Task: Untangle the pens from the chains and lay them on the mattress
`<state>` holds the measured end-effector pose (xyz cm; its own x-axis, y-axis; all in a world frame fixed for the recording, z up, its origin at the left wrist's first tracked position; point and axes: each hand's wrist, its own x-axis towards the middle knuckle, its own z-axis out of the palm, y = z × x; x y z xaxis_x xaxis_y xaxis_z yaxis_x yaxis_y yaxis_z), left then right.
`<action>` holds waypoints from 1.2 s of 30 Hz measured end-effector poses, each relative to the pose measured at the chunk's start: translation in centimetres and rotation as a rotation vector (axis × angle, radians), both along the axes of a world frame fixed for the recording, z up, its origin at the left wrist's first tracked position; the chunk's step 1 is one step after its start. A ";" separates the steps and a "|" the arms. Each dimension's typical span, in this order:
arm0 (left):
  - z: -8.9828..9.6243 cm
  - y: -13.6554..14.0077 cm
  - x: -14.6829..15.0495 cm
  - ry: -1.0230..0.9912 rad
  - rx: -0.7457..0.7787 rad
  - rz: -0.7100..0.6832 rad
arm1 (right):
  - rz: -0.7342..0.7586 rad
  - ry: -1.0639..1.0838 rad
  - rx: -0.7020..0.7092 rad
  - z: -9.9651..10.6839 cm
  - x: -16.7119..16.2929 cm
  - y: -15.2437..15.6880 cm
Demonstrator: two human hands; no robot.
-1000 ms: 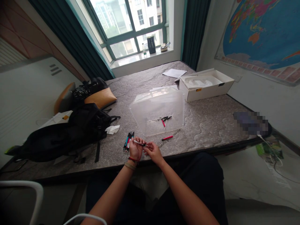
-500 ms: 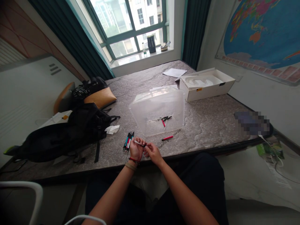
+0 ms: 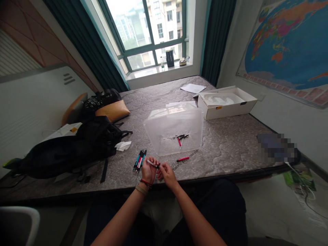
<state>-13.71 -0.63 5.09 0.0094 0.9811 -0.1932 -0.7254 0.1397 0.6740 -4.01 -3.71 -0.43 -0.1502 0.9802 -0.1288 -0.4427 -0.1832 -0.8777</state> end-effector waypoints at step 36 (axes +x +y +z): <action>-0.9 -1.2 -3.3 0.418 -0.042 0.046 | -0.250 -0.059 -0.073 -0.2 -1.2 0.4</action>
